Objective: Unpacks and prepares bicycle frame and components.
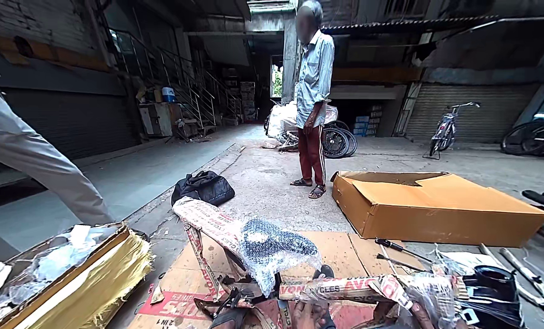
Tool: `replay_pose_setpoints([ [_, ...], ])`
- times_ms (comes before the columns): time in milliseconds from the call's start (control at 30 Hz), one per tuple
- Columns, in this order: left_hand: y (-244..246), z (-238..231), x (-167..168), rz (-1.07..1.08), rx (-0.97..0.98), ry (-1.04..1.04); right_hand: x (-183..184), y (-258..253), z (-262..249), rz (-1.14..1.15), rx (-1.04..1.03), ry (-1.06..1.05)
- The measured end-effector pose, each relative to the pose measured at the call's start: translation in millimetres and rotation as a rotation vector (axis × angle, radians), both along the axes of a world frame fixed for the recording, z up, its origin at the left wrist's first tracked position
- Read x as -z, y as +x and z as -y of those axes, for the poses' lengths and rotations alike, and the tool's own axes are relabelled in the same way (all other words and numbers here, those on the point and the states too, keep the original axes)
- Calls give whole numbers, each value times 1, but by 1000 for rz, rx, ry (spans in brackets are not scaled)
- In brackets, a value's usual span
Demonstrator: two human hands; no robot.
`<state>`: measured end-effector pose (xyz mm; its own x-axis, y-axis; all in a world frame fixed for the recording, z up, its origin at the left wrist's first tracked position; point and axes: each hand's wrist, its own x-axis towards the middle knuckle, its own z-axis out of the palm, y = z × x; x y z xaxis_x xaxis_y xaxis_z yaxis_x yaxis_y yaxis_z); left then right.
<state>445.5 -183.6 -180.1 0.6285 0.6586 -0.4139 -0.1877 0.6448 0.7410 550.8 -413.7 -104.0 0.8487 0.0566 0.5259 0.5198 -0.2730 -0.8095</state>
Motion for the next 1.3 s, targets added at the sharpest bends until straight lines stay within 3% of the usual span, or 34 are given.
replay_pose_setpoints([
  [200, -4, -5, -20, 152, 131, 389, 2, 1, 0, 21, 24, -5],
  [300, -7, -6, -12, 132, 118, 299, 4, 0, 1, -5, 41, -20],
  [433, -20, 1, 14, -70, -4, 131, 2, -6, 2, -31, 36, -35],
  [533, -25, 5, 26, -66, -65, 95, 0, -12, 2, -44, 45, -33],
  [733, -12, -18, 2, -21, -90, -94, 2, -10, 1, -42, 73, -45],
  [867, -20, -29, -14, -185, 90, -24, 2, -10, 2, -43, 68, -45],
  [1000, -20, -39, -6, -106, 277, 4, 4, -10, 2, -27, 100, -74],
  [1100, -28, -54, -5, -81, 151, 114, 3, -10, 0, -12, 115, -79],
  [1200, -50, -85, 4, -231, -106, 154, 2, -11, 0, -1, 131, -69],
  [1300, -76, -100, 44, -603, 41, 521, 0, -10, -1, 1, 129, -81],
])
